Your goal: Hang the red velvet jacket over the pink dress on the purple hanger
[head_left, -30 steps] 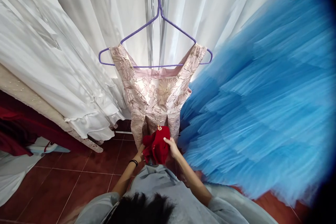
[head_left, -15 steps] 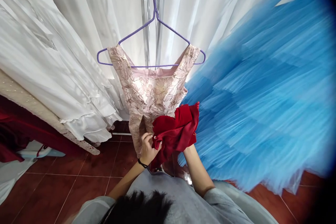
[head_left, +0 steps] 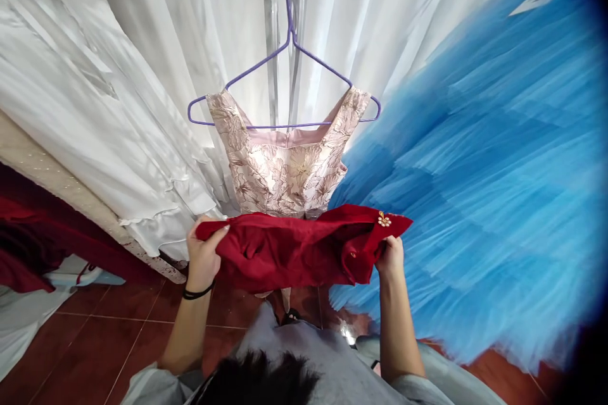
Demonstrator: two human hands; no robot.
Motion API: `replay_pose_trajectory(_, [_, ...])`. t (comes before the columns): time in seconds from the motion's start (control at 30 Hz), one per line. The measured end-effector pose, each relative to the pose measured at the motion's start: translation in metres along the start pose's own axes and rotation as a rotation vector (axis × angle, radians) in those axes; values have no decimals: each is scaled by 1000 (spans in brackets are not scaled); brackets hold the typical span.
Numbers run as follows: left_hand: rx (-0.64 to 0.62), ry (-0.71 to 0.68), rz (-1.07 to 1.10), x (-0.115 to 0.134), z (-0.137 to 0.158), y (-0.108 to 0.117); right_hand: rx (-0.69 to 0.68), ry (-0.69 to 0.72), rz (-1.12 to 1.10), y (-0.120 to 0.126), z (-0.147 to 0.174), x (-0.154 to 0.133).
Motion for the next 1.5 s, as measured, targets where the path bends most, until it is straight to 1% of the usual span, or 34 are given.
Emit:
replay_pose_trajectory(0.07, [54, -165, 13, 19, -4, 4, 76, 16, 265, 6, -1, 7])
replay_pose_trajectory(0.1, [70, -219, 12, 25, -4, 4, 98, 93, 400, 3, 2, 10])
replay_pose_trajectory(0.13, [72, -253, -1, 28, -3, 2, 80, 209, 511, -6, 9, 15])
replay_pose_trajectory(0.17, [69, -279, -22, 30, -1, -1, 7, 335, 602, -20, 20, 23])
replay_pose_trajectory(0.2, [61, -296, -45, 31, 1, -4, -134, 441, 694, -39, 35, 35])
replay_pose_trajectory(0.23, [42, -306, -57, 30, 4, -7, -337, 503, 771, -60, 54, 52])
replay_pose_trajectory(0.27, [9, -310, -63, 30, 8, -11, -585, 487, 826, -81, 76, 73])
replay_pose_trajectory(0.3, [-29, -315, -71, 30, 11, -13, -827, 429, 884, -100, 100, 95])
replay_pose_trajectory(0.33, [-60, -334, -88, 31, 14, -15, -1015, 360, 933, -115, 124, 117])
replay_pose_trajectory(0.37, [-87, -367, -118, 33, 16, -14, -1157, 306, 949, -127, 145, 136])
replay_pose_trajectory(0.4, [-108, -416, -167, 36, 18, -13, -1246, 270, 942, -135, 164, 151])
replay_pose_trajectory(0.43, [-112, -482, -234, 41, 20, -10, -1280, 251, 922, -141, 177, 162])
replay_pose_trajectory(0.47, [-91, -560, -316, 47, 21, -5, -1277, 248, 898, -144, 185, 168])
replay_pose_trajectory(0.53, [1, -711, -484, 60, 20, 9, -1209, 260, 871, -144, 183, 169])
replay_pose_trajectory(0.63, [132, -811, -715, 79, 12, 33, -1099, 307, 878, -144, 149, 140])
replay_pose_trajectory(0.7, [171, -857, -860, 93, 3, 48, -1034, 347, 880, -147, 120, 102])
replay_pose_trajectory(0.77, [279, -986, -963, 111, -3, 60, -957, 444, 854, -153, 98, 52])
replay_pose_trajectory(0.83, [454, -1155, -969, 130, -4, 70, -847, 655, 733, -159, 90, -3])
replay_pose_trajectory(0.87, [528, -1206, -963, 136, -2, 74, -771, 784, 634, -160, 90, -29])
replay_pose_trajectory(0.9, [555, -1206, -972, 139, -2, 77, -702, 901, 536, -161, 93, -49])
replay_pose_trajectory(0.93, [516, -1141, -999, 138, -3, 80, -678, 985, 477, -162, 97, -61])
replay_pose_trajectory(0.97, [402, -1003, -1040, 133, -6, 83, -718, 1029, 484, -164, 100, -66])
replay_pose_trajectory(1.0, [235, -798, -1075, 123, -11, 88, -821, 1034, 562, -166, 104, -63])
replay_pose_trajectory(1.03, [62, -555, -1078, 109, -15, 95, -981, 1008, 699, -169, 106, -54])
replay_pose_trajectory(1.07, [-73, -314, -1041, 94, -18, 104, -1172, 959, 867, -170, 107, -40])
replay_pose_trajectory(1.1, [-135, -103, -977, 81, -20, 115, -1356, 905, 1033, -171, 108, -27])
replay_pose_trajectory(1.13, [-130, 70, -898, 71, -22, 127, -1508, 870, 1173, -172, 108, -16])
replay_pose_trajectory(1.17, [-58, 191, -804, 64, -24, 140, -1629, 866, 1281, -174, 109, -9])
replay_pose_trajectory(1.23, [126, 326, -618, 63, -28, 163, -1807, 939, 1390, -187, 117, -11])
replay_pose_trajectory(1.3, [248, 378, -507, 75, -28, 178, -1876, 1086, 1374, -214, 135, -31])
replay_pose_trajectory(1.37, [296, 401, -539, 100, -21, 185, -1860, 1268, 1280, -252, 162, -65])
replay_pose_trajectory(1.43, [267, 387, -691, 132, -4, 186, -1788, 1460, 1174, -296, 195, -103])
replay_pose_trajectory(1.47, [234, 347, -787, 150, 7, 185, -1737, 1546, 1123, -319, 210, -122])
replay_pose_trajectory(1.5, [226, 256, -858, 168, 19, 184, -1674, 1623, 1067, -342, 224, -140])
Point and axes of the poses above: each hand's wrist, its own z-axis away from the middle knuckle, its own y-axis out of the back of the hand, x = y × z, the point moved 3 cm from there along -z, towards the middle knuckle, and after that the axes turned 7 degrees about x, right-handed, at the moved point
